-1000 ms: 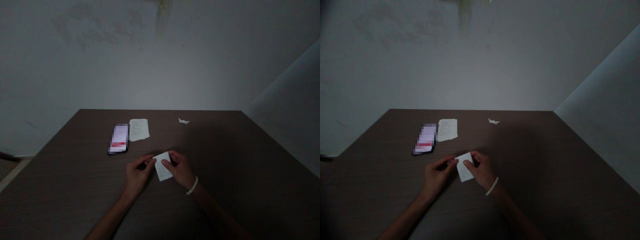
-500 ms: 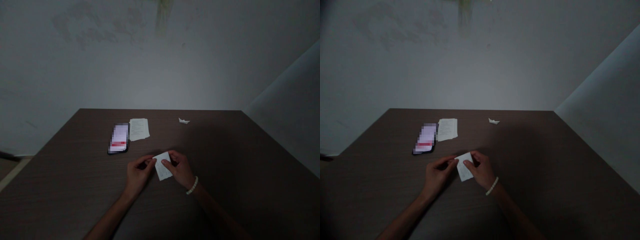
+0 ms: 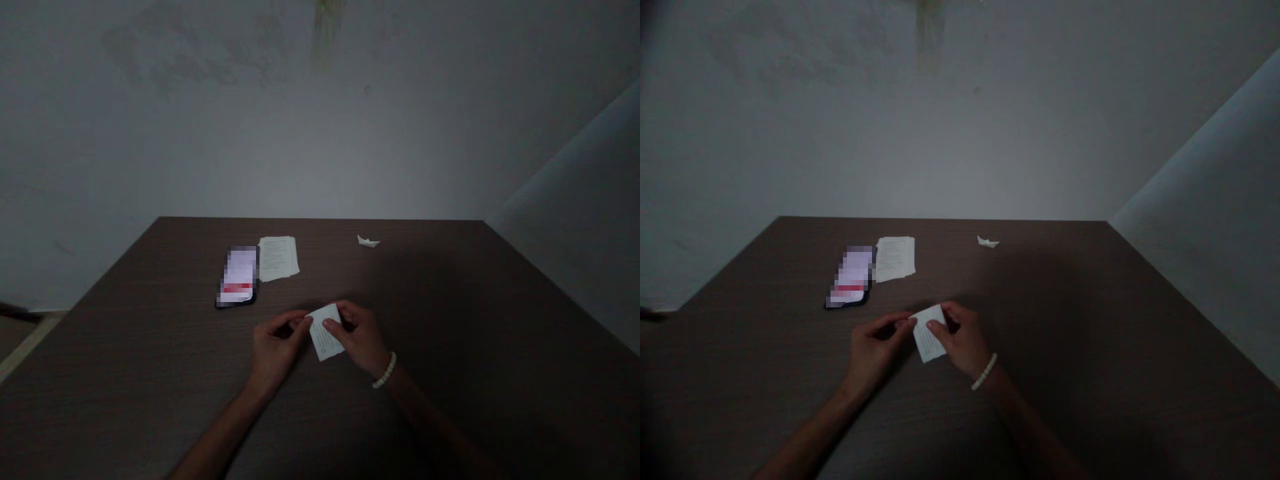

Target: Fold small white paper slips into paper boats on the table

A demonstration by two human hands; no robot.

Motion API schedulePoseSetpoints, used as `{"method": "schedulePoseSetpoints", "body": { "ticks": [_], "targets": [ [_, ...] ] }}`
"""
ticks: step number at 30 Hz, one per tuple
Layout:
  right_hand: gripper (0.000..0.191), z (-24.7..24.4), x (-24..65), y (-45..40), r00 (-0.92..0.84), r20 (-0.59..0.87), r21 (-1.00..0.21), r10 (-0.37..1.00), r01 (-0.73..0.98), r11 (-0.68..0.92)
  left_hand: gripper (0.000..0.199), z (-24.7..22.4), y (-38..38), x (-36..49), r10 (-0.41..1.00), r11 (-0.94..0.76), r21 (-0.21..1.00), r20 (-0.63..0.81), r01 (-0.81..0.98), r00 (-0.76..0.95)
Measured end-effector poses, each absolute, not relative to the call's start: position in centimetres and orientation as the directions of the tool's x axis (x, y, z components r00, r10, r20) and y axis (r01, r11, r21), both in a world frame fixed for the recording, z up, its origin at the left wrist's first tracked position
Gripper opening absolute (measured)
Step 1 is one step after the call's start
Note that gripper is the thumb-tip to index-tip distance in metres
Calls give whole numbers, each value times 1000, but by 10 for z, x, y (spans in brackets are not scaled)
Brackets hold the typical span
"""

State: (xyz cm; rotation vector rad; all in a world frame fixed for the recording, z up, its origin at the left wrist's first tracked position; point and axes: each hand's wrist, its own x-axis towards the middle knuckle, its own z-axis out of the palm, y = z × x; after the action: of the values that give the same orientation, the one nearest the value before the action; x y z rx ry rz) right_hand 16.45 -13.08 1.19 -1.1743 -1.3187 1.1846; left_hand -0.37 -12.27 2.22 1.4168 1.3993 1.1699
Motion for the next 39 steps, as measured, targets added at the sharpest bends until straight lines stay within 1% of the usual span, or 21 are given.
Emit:
{"method": "schedulePoseSetpoints", "body": {
  "ticks": [6,15,23,39],
  "targets": [
    [19,10,165,-131,-67,63,-997,996,45,66,20,22,-123,-3,996,-55,968,69,245,-50],
    [18,11,165,-131,-62,80,-995,995,58,84,27,18,-123,-4,997,-46,973,58,228,-49],
    [19,10,165,-131,-59,75,-996,995,50,78,24,17,-123,-4,995,-72,970,87,231,-56],
    [18,11,165,-131,-65,72,-995,995,62,76,24,19,-123,-3,994,-67,967,86,245,-69]
  ]
}}
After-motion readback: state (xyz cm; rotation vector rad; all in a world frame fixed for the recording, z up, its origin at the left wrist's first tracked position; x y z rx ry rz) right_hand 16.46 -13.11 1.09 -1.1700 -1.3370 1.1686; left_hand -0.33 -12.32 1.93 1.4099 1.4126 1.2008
